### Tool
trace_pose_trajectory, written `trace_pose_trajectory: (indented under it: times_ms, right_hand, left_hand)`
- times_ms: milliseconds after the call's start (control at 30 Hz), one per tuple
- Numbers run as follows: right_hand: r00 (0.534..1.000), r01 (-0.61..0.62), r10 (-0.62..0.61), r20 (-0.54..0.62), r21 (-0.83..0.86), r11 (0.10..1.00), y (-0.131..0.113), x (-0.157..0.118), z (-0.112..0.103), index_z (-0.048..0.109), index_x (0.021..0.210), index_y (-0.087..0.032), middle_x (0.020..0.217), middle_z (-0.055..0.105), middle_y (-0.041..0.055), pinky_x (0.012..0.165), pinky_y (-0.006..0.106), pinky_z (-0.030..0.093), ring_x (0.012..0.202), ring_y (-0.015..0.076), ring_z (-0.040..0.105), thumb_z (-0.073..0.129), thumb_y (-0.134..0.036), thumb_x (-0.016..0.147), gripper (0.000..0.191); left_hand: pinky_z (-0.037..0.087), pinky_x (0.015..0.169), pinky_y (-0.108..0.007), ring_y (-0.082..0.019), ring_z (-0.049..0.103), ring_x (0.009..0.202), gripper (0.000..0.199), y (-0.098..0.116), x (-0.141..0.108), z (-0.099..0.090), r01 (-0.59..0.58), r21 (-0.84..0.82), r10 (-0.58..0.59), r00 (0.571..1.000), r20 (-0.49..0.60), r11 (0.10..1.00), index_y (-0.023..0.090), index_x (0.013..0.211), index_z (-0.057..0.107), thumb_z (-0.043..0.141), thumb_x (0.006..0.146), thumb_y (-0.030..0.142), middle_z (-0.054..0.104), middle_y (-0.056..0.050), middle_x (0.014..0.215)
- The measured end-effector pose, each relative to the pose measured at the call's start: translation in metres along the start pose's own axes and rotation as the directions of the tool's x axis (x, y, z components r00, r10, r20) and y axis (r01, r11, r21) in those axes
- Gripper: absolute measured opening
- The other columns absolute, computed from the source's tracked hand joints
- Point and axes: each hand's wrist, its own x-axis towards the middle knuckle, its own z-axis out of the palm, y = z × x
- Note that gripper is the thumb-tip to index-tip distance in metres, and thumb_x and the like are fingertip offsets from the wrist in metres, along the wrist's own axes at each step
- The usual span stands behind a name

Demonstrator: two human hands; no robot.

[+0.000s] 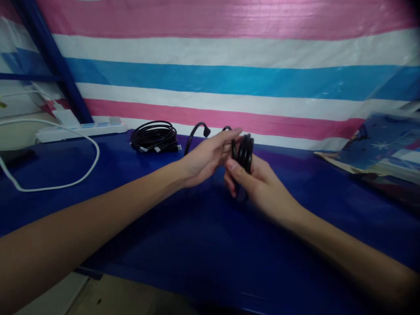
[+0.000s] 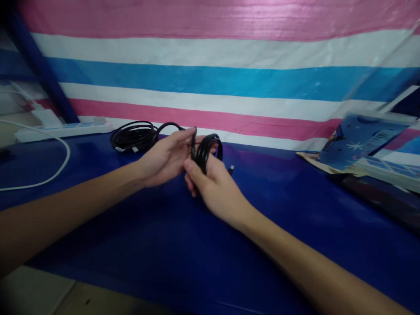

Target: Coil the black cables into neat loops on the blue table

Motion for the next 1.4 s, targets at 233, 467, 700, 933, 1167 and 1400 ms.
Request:
trace_pose_trajectory:
  times_ms: [233, 467, 700, 933, 1167, 1400]
  right_hand:
    - [0.928, 0.112, 0.035, 0.371, -0.368, 0.923, -0.007, -0.008, 0.014, 0.046, 0.064, -0.016, 0.058, 0.044, -0.0016, 0.047, 0.022, 0.032, 0.053, 0.0081, 0.042, 0.051, -0.043, 0.090, 0.038]
    - [0.829, 0.543, 0.011, 0.558, -0.811, 0.216, -0.002, -0.007, 0.008, 0.066, 0.069, -0.017, 0.059, 0.061, 0.0039, 0.056, 0.031, 0.035, 0.056, 0.0167, 0.054, 0.052, -0.035, 0.090, 0.031]
    - [0.686, 0.593, -0.446, 0.575, -0.797, -0.115, -0.004, -0.005, -0.025, 0.066, 0.080, -0.020, 0.076, 0.067, 0.0037, 0.102, 0.043, 0.036, 0.084, 0.0185, 0.062, 0.050, -0.014, 0.088, 0.018]
    - [0.911, 0.177, -0.295, -0.288, -0.372, 0.911, -0.020, -0.002, -0.035, 0.044, 0.130, -0.027, 0.140, 0.047, 0.0107, 0.100, 0.047, 0.041, 0.122, 0.0259, 0.052, 0.056, -0.018, 0.070, 0.061]
    - [0.917, -0.184, 0.331, -0.222, 0.499, 0.847, -0.029, -0.005, -0.005, 0.060, 0.093, -0.017, 0.048, 0.045, -0.0075, 0.060, 0.025, 0.051, 0.044, 0.0063, 0.046, 0.067, -0.030, 0.078, 0.021]
    - [0.948, -0.105, 0.076, -0.310, -0.078, 0.991, -0.013, -0.005, -0.037, 0.050, 0.131, -0.023, 0.053, 0.051, -0.0064, 0.043, 0.024, 0.031, 0.040, 0.0084, 0.038, 0.063, -0.015, 0.068, 0.065]
  left_hand:
    - [0.051, 0.064, -0.021, -0.013, 0.064, 0.065, 0.030, 0.025, -0.017, 0.032, 0.310, -0.006, -0.306, 0.936, -0.175, 0.951, 0.011, 0.069, 0.063, 0.067, 0.079, 0.039, 0.067, -0.007, 0.064]
    - [0.035, 0.038, -0.016, -0.003, 0.033, 0.032, 0.039, 0.050, -0.032, 0.036, 0.426, 0.255, -0.376, 0.899, -0.224, 0.868, 0.015, 0.051, 0.046, 0.061, 0.084, 0.029, 0.032, 0.005, 0.037]
    - [0.012, 0.030, -0.016, 0.000, 0.011, 0.029, 0.039, 0.043, -0.020, 0.013, 0.245, 0.080, -0.213, 0.934, -0.286, 0.966, 0.018, 0.053, 0.038, 0.053, 0.089, 0.025, 0.021, 0.009, 0.040]
    - [0.009, 0.031, -0.018, -0.002, 0.011, 0.027, 0.044, 0.043, -0.016, 0.007, -0.171, -0.068, 0.123, 0.886, -0.447, 0.983, 0.020, 0.053, 0.024, 0.046, 0.092, 0.025, 0.015, 0.009, 0.039]
    - [0.026, 0.036, -0.019, -0.002, 0.019, 0.028, 0.048, 0.012, -0.016, 0.018, -0.045, -0.083, 0.025, 0.975, -0.223, 0.996, 0.019, 0.047, 0.026, 0.050, 0.088, 0.025, 0.018, 0.008, 0.037]
    - [0.032, 0.046, -0.021, -0.005, 0.038, 0.042, 0.029, 0.007, -0.022, 0.013, 0.106, 0.378, -0.138, 0.989, 0.059, 0.920, 0.017, 0.059, 0.047, 0.069, 0.076, 0.027, 0.042, 0.007, 0.046]
